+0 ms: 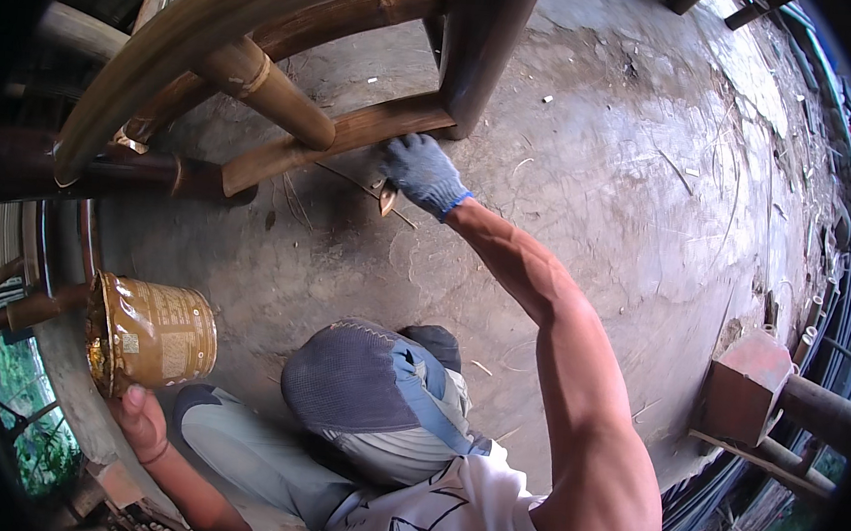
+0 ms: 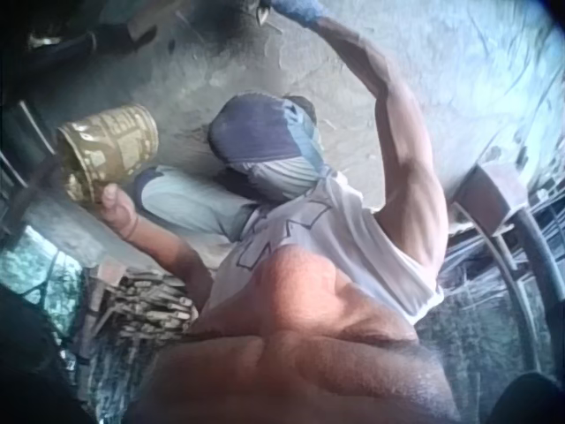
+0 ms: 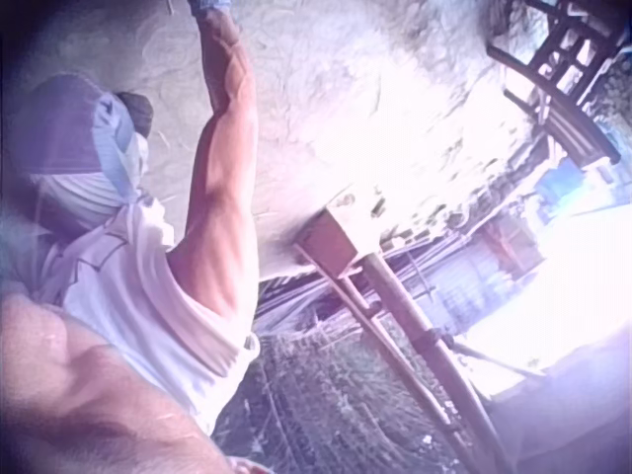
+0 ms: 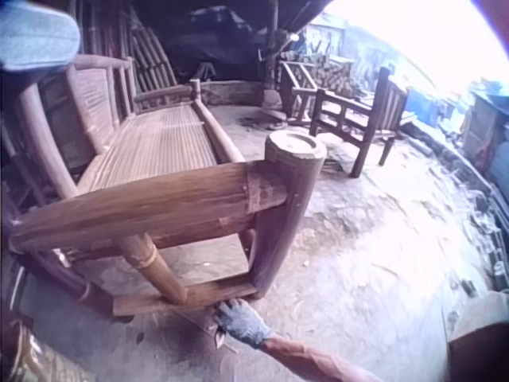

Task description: The person applies a dark varnish to a bamboo chair using a brush. They dip the brush into a can and coat the chair's frame and seat, moving around the chair to cover different sections. The person then moves to a second bamboo chair and continues the varnishing process.

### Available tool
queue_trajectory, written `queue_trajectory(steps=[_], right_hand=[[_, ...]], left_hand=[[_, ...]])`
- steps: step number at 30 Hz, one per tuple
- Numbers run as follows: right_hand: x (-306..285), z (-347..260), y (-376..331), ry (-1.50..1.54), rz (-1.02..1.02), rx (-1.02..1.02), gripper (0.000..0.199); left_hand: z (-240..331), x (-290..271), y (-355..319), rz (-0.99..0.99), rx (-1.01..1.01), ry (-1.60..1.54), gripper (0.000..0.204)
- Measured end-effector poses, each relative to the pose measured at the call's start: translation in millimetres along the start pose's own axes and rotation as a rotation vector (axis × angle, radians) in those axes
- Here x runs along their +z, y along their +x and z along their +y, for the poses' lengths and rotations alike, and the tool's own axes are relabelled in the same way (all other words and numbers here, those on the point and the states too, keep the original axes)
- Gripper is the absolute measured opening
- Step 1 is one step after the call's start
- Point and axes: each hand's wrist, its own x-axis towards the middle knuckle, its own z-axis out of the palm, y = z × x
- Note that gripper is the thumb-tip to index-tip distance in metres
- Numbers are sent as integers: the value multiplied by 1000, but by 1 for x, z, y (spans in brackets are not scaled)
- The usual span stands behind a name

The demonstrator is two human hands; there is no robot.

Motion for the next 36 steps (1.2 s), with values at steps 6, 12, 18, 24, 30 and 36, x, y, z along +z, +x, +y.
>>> queue_trajectory(steps=[6,12,18,24,30,36], right_hand=[[-61,26,-21,-84,-253,-140,12],[-229,22,-15,26,-107,315,27],[-359,-42,41,1114,303,808,34],[-408,-133,111,1123,186,185,32],[-372,-206,203,791,-285,-733,20],[-342,-238,201,509,-598,-618,25]], left_hand=[[2,8,9,-6,-100,-101,97],[40,39,35,-210,-72,-122,95],[52,42,29,-338,-18,-68,89],[57,67,21,-488,341,48,95],[52,61,-5,-559,306,60,100],[52,68,-7,-585,344,47,94]])
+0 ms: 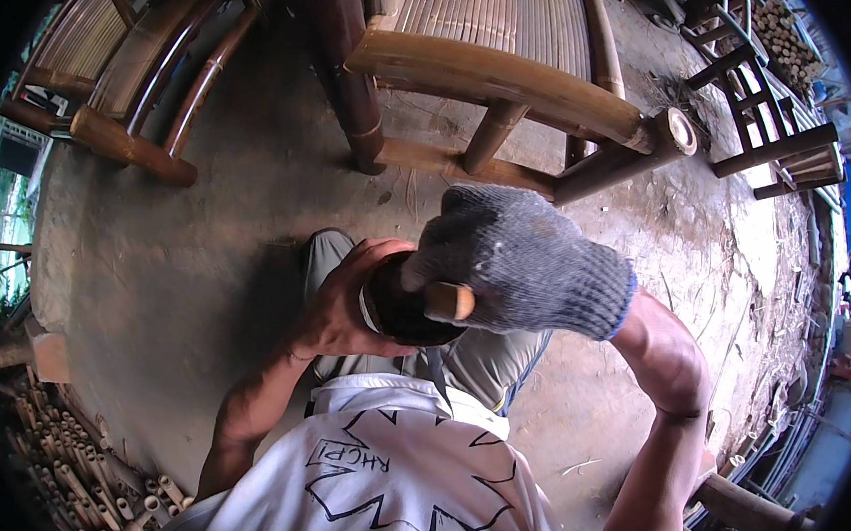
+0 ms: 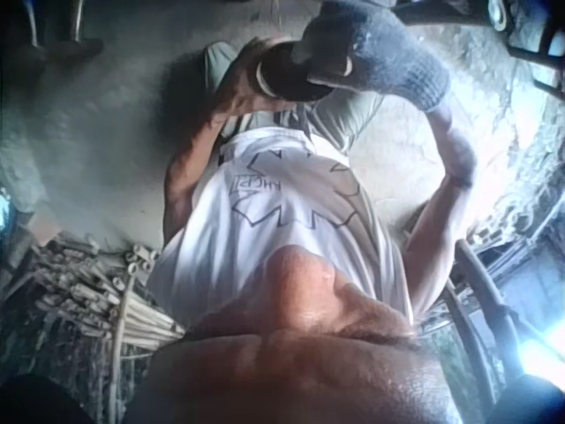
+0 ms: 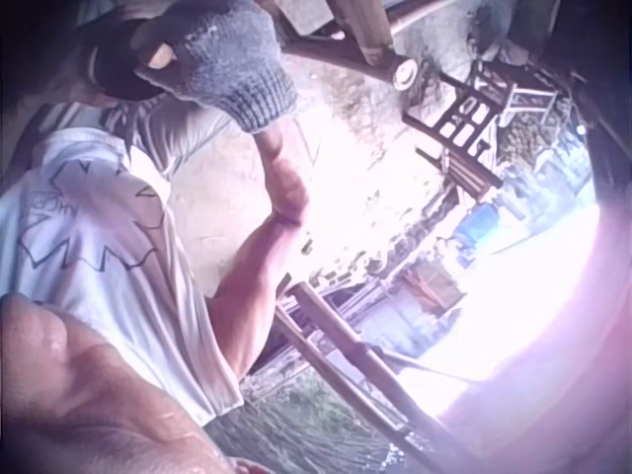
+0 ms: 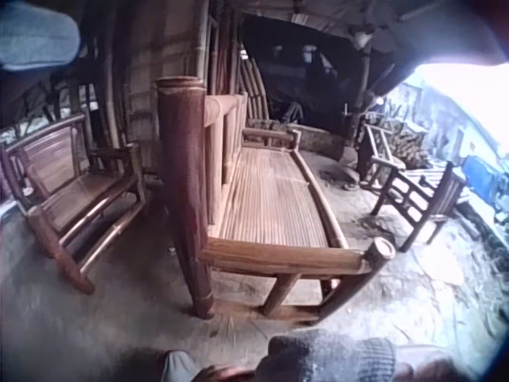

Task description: The person applies a dark varnish to a bamboo chair using a brush. They dip the brush into a can and coat the chair's frame and seat, moving around the chair to cover different sections. The person then moves to a second bamboo chair and continues the varnishing process.

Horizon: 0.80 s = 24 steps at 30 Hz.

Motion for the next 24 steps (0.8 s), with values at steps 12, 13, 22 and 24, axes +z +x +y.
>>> queue_trajectory(steps=[12,13,22,24], right_hand=[[34,16,17,-104,27,10,26],[34,18,18,-77,40,7,24],[11,-13,-7,529,645,340,21],[52,0,-18,899,1003,713,24]], left_hand=[[-7,-16,-2,39,-59,-27,95],[-8,-17,-4,43,-70,-30,95],[-19,-22,1,100,-24,-47,95],[-22,-21,-1,151,-58,-63,94]])
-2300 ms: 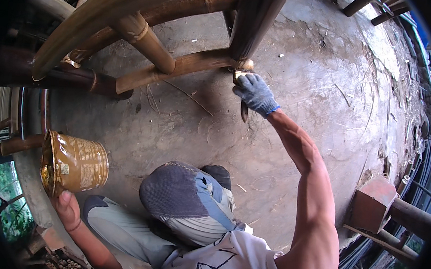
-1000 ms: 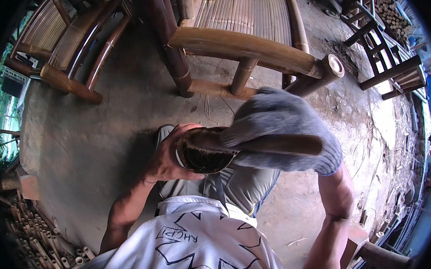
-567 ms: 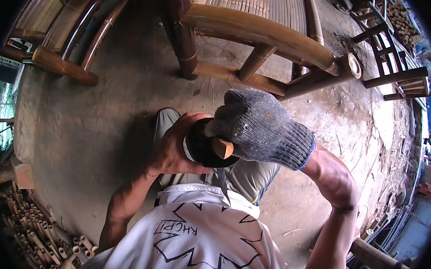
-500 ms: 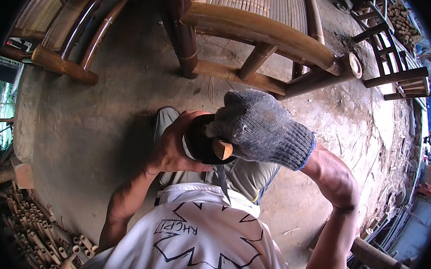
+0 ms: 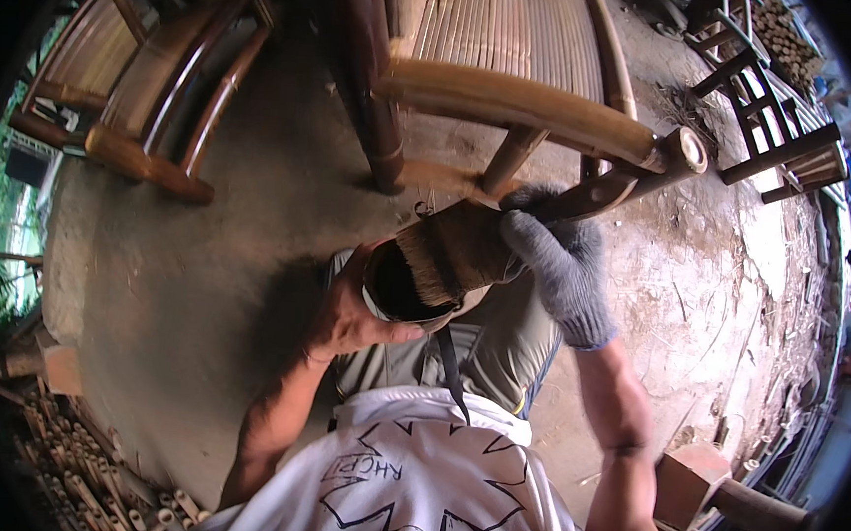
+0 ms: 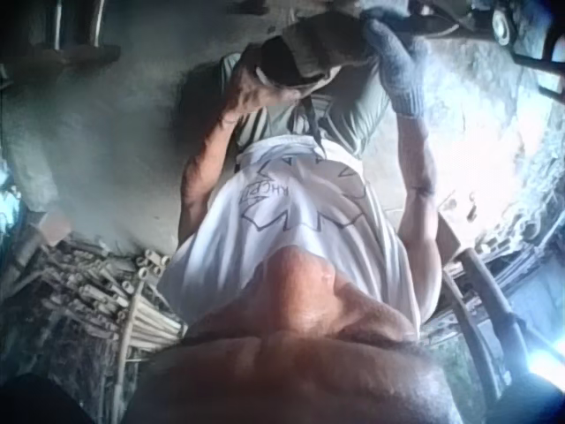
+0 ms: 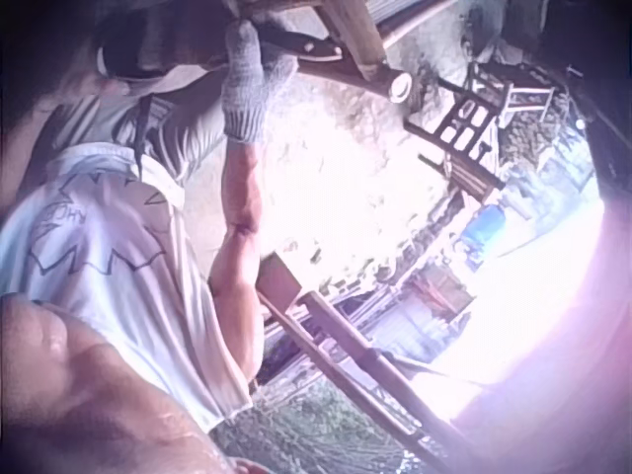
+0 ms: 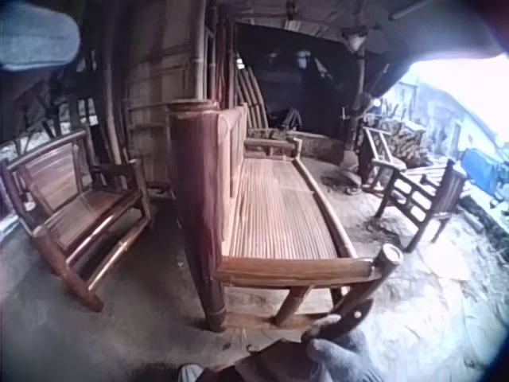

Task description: The person applies a dark varnish to a bamboo chair using a brush. They dip the brush into a can and coat the chair's frame and seat, moving around the chair to cover different sections. The person then moves to a second bamboo chair and continues the varnishing process.

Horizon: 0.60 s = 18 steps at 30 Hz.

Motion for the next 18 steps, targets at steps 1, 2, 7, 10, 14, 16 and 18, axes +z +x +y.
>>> queue_trajectory(steps=[1,2,7,10,14,16,18], right_hand=[[-2,32,2,364,62,78,24],[-3,64,7,731,109,156,24],[67,77,31,1099,47,133,20],[89,98,74,366,286,-281,42],[68,98,91,91,397,-632,36],[28,94,76,159,485,-516,32],[-38,93,63,66,649,-609,30]], left_hand=[[0,-3,0,27,0,20,92],[4,-8,3,39,-36,-8,90],[3,-40,-6,126,-215,15,77],[9,-44,6,165,-257,-80,71],[16,-66,1,234,-257,-71,68],[19,-78,-9,273,-274,-40,71],[23,-85,-14,302,-275,-58,74]])
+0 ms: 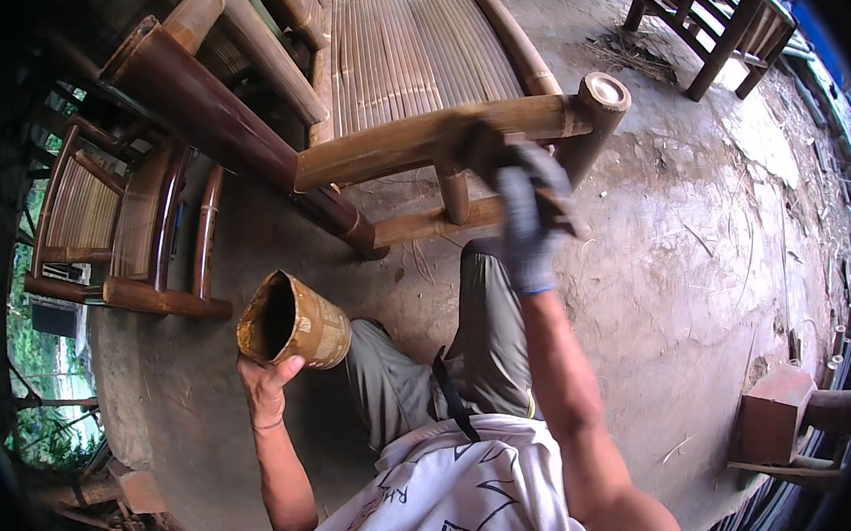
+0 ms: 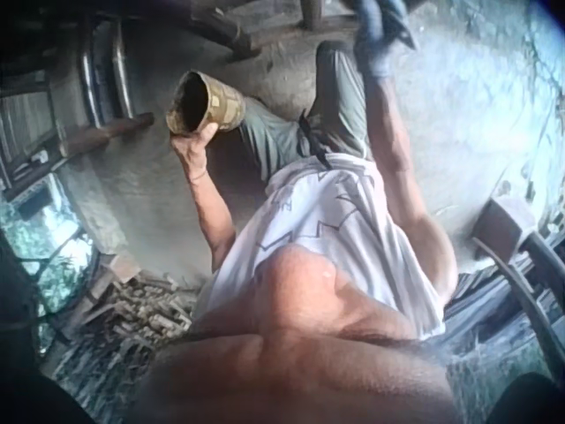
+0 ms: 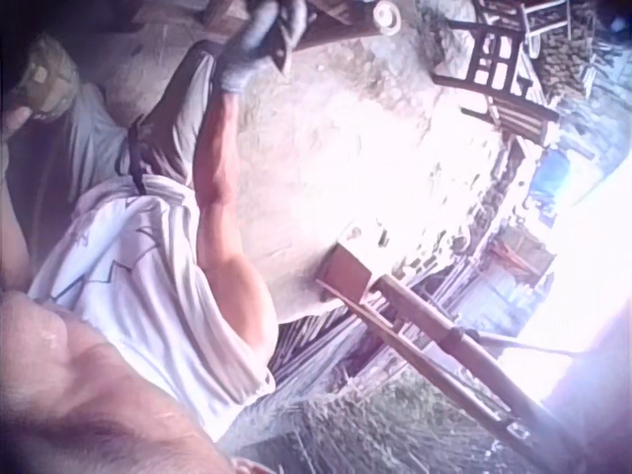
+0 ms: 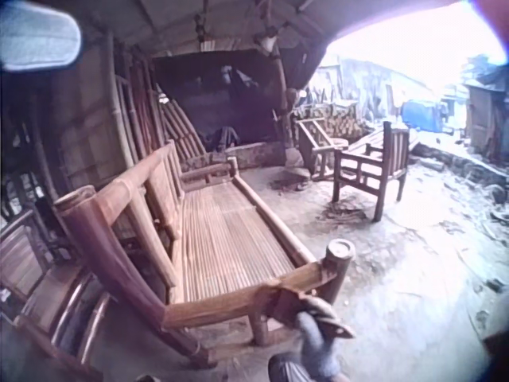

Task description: The person applies a dark varnish to a bamboo chair using a brush. They dip the brush into a can and coat the chair's frame and seat, moving around the chair to cover different sections. The person then moves to a second bamboo chair and continues the varnishing process.

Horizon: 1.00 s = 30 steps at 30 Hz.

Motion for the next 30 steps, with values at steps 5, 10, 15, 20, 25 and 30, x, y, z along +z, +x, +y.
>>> queue_trajectory(steps=[5,10,15,20,25,30], right_hand=[[-43,-20,32,-788,107,-622,21],[84,0,-45,-576,-192,-603,28],[137,22,-97,-419,-668,-525,21],[102,37,-114,-276,-461,-218,22],[143,54,-112,756,133,886,37],[146,33,-66,1041,297,1203,42]], left_hand=[[-4,-19,-9,52,-10,10,74],[-1,-14,-13,93,-10,-29,75],[-1,-25,-27,95,-26,-34,82],[2,-32,-39,126,-49,-16,81],[5,-24,-37,133,-52,-11,79],[8,-20,-37,118,-39,-1,78]])
